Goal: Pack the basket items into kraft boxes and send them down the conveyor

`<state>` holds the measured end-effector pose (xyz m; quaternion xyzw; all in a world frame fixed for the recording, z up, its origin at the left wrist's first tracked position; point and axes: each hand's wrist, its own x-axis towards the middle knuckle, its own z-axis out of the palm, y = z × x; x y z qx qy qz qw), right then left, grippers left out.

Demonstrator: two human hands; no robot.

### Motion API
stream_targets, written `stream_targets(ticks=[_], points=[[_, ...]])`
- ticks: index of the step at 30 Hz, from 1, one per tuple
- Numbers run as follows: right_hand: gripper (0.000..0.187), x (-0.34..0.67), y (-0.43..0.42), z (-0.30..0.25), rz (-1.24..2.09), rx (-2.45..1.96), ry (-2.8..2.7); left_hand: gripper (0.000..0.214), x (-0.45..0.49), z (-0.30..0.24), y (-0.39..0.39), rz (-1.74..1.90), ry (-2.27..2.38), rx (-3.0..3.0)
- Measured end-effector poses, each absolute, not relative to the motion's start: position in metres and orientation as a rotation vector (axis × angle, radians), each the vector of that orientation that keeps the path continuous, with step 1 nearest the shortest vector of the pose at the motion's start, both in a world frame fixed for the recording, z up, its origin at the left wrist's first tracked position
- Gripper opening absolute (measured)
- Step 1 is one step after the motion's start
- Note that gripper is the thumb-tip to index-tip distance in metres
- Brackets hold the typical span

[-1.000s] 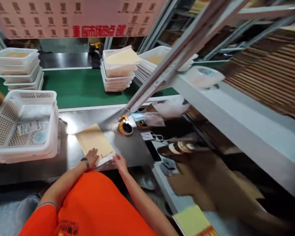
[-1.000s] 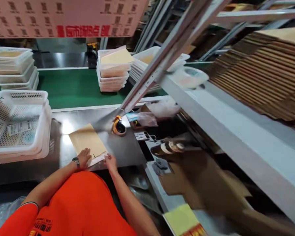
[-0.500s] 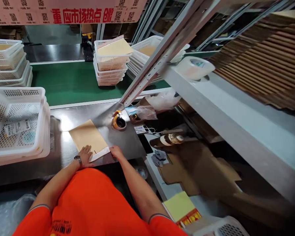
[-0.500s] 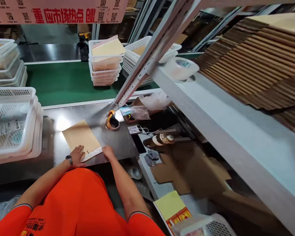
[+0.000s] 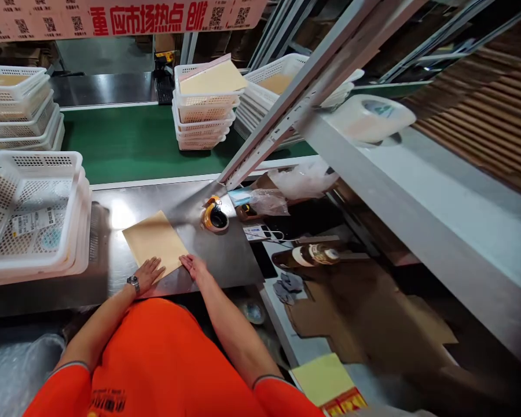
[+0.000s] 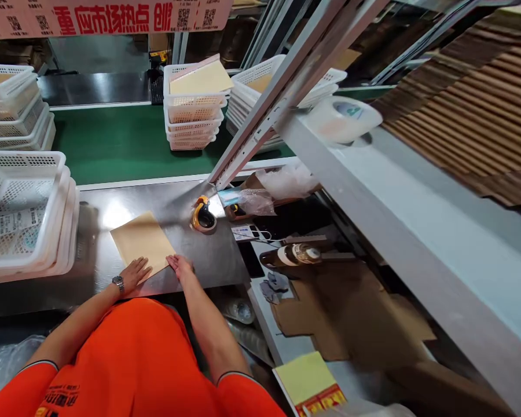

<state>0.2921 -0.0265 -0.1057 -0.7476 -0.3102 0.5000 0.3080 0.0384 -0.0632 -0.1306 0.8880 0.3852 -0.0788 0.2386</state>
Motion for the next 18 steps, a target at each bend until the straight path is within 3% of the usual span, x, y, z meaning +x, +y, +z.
stream_targets(ticks=[5,10,18], points=[[0.035,0.274,-0.068,-0.112,1.212,-1.881,-1.147,0.065,0.058,-0.135,-0.080,-0.220,1.068,2.483],[0.058,0.264,-0.103,-0.130,0.967,-1.875,-1.956,0.087,0.064,-0.136,-0.088,-0.226,1.083,2.412],[0.066,0.268,-0.107,-0.134,0.795,-1.994,-2.280,0.075,0.033,-0.135,-0.111,-0.215,1.220,2.310]])
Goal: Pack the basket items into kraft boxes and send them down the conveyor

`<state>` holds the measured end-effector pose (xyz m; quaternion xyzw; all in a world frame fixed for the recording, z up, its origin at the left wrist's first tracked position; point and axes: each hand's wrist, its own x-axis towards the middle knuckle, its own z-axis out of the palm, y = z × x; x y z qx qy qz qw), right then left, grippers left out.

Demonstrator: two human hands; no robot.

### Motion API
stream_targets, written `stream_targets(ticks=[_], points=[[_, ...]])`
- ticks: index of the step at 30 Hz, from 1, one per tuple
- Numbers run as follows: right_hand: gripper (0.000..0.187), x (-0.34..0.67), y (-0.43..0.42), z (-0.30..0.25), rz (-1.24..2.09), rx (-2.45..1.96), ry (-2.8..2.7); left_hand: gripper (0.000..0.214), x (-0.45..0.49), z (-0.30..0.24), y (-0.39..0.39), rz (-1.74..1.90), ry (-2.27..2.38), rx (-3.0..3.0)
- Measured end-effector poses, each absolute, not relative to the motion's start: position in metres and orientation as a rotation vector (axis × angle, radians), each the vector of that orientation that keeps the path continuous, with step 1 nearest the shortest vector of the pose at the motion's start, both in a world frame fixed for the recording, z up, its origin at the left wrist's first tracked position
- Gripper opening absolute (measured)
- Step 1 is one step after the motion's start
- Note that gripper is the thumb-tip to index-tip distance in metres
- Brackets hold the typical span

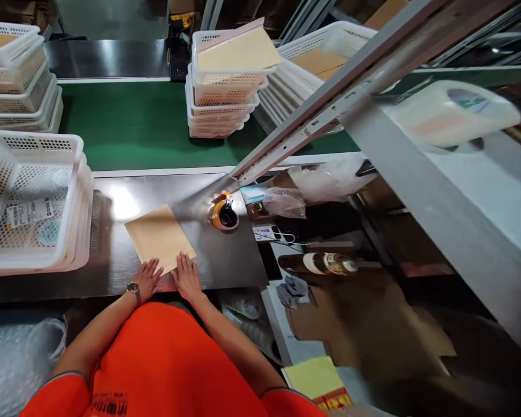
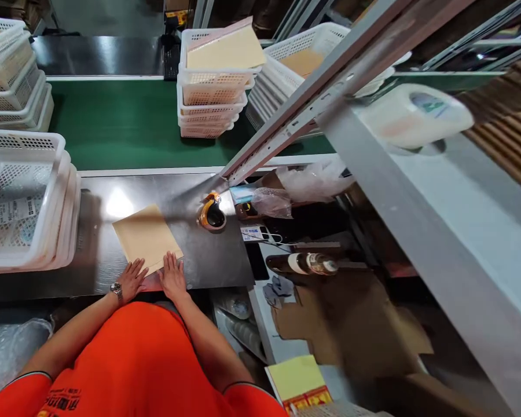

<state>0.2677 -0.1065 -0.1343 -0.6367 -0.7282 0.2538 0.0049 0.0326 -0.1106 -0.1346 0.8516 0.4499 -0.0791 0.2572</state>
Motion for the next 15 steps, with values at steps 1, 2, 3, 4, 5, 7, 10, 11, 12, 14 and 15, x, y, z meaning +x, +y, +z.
stream_targets(ticks=[1,2,3,4,5,7,10,11,12,14,15], points=[[0.066,0.268,-0.106,-0.134,0.794,-1.994,-2.282,0.072,0.029,-0.133,-0.114,-0.211,1.242,2.298],[0.066,0.268,-0.106,-0.133,0.794,-1.995,-2.278,0.068,0.026,-0.131,-0.117,-0.205,1.261,2.286],[0.065,0.268,-0.106,-0.132,0.795,-2.000,-2.272,0.065,0.024,-0.129,-0.119,-0.197,1.277,2.273],[0.064,0.267,-0.106,-0.131,0.796,-2.014,-2.262,0.062,0.023,-0.127,-0.121,-0.184,1.294,2.261],[0.064,0.266,-0.106,-0.130,0.798,-2.033,-2.249,0.058,0.022,-0.125,-0.122,-0.167,1.316,2.249],[0.063,0.263,-0.106,-0.128,0.798,-2.072,-2.223,0.052,0.022,-0.121,-0.121,-0.115,1.359,2.235],[0.063,0.261,-0.108,-0.127,0.757,-2.067,-2.209,0.040,0.020,-0.118,-0.114,-0.027,1.412,2.224],[0.063,0.262,-0.109,-0.128,0.737,-2.042,-2.218,0.035,0.018,-0.118,-0.111,-0.010,1.424,2.216],[0.062,0.264,-0.109,-0.128,0.723,-2.015,-2.231,0.032,0.016,-0.119,-0.107,0.004,1.438,2.203],[0.060,0.267,-0.110,-0.129,0.734,-1.969,-2.261,0.028,0.009,-0.121,-0.098,0.023,1.475,2.167],[0.060,0.268,-0.109,-0.130,0.756,-1.955,-2.272,0.026,0.004,-0.123,-0.093,0.032,1.496,2.148]])
